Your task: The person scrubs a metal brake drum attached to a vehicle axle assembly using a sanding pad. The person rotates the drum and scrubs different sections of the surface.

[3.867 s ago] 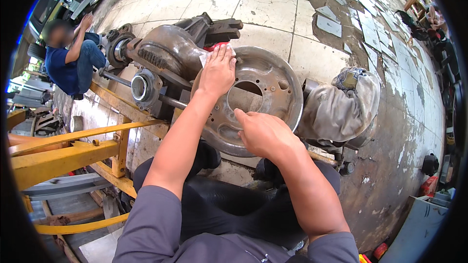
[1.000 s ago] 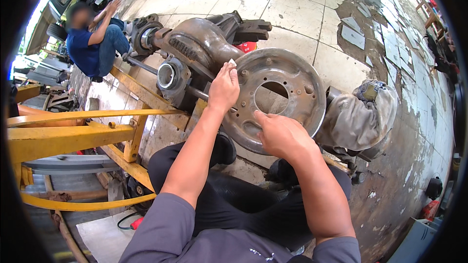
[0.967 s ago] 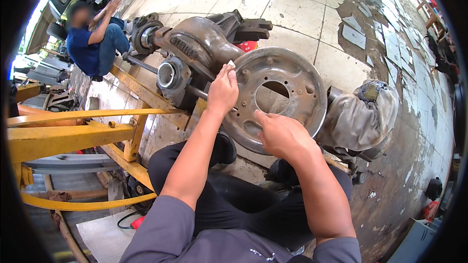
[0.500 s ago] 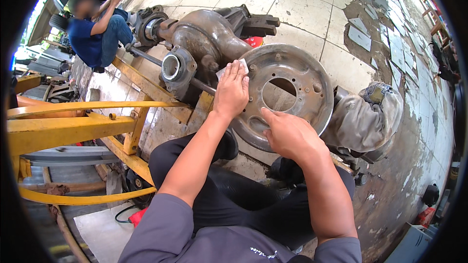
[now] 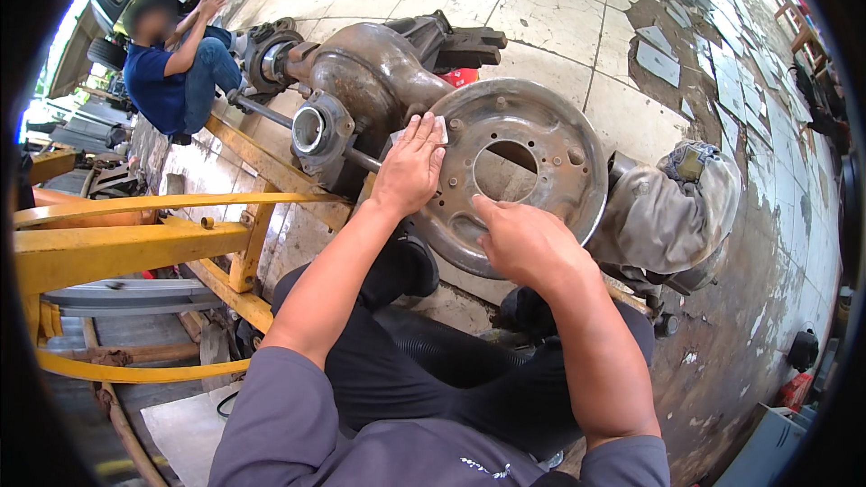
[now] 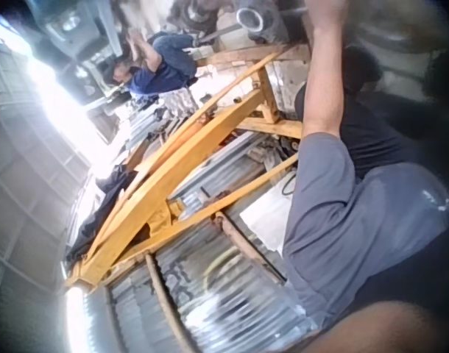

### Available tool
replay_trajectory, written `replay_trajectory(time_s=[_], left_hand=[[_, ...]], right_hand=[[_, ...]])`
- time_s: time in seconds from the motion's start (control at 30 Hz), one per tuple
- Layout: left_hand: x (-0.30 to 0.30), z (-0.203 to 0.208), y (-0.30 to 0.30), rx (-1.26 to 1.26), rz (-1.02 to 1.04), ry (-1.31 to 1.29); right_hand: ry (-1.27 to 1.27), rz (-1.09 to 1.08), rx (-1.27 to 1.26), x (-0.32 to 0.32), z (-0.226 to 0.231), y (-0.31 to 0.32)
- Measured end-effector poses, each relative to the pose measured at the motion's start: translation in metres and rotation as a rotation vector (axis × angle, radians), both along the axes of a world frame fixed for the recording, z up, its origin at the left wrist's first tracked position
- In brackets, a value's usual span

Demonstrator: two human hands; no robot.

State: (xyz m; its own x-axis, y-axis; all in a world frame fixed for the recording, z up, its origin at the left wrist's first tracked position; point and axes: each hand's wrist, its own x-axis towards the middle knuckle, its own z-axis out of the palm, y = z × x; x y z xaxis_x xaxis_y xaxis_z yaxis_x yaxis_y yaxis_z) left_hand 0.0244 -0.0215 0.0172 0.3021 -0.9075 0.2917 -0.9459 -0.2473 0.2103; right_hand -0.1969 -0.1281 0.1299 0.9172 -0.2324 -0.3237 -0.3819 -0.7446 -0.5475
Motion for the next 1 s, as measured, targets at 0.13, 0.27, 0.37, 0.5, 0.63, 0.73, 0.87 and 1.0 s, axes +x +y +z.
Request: replay_trajectory(time_s=[0.13, 0.27, 0.37, 0.5, 0.63, 0.73, 0.87, 1.0], left_hand=[[0.011, -0.006, -0.022, -0.037, 0.102, 0.128], [0.003, -0.003, -0.028, 0.002, 0.095, 0.073], [-0.001, 0.006, 0.003, 0.045, -0.021, -0.001], [0.009, 0.01, 0.002, 0.02, -0.065, -0.008], [0.014, 0.001, -0.026, -0.025, 0.119, 0.119], [0.002, 0.001, -0.019, -0.011, 0.073, 0.099], [-0.023, 0.007, 0.018, 0.083, -0.01, 0.0], [-0.016, 0.004, 0.019, 0.069, 0.007, -0.023]], right_hand=[[0.014, 0.01, 0.019, 0.001, 0.003, -0.001], [0.005, -0.037, 0.026, -0.004, -0.004, -0.007], [-0.015, -0.04, 0.026, -0.005, -0.003, -0.006], [-0.008, -0.016, 0.03, 0.0, -0.002, -0.001], [0.016, -0.018, 0.023, 0.0, 0.0, -0.001], [0.006, -0.034, 0.023, -0.003, -0.002, -0.007], [-0.018, -0.035, 0.01, -0.004, -0.005, -0.003], [0.002, 0.005, 0.027, 0.001, -0.003, 0.0]])
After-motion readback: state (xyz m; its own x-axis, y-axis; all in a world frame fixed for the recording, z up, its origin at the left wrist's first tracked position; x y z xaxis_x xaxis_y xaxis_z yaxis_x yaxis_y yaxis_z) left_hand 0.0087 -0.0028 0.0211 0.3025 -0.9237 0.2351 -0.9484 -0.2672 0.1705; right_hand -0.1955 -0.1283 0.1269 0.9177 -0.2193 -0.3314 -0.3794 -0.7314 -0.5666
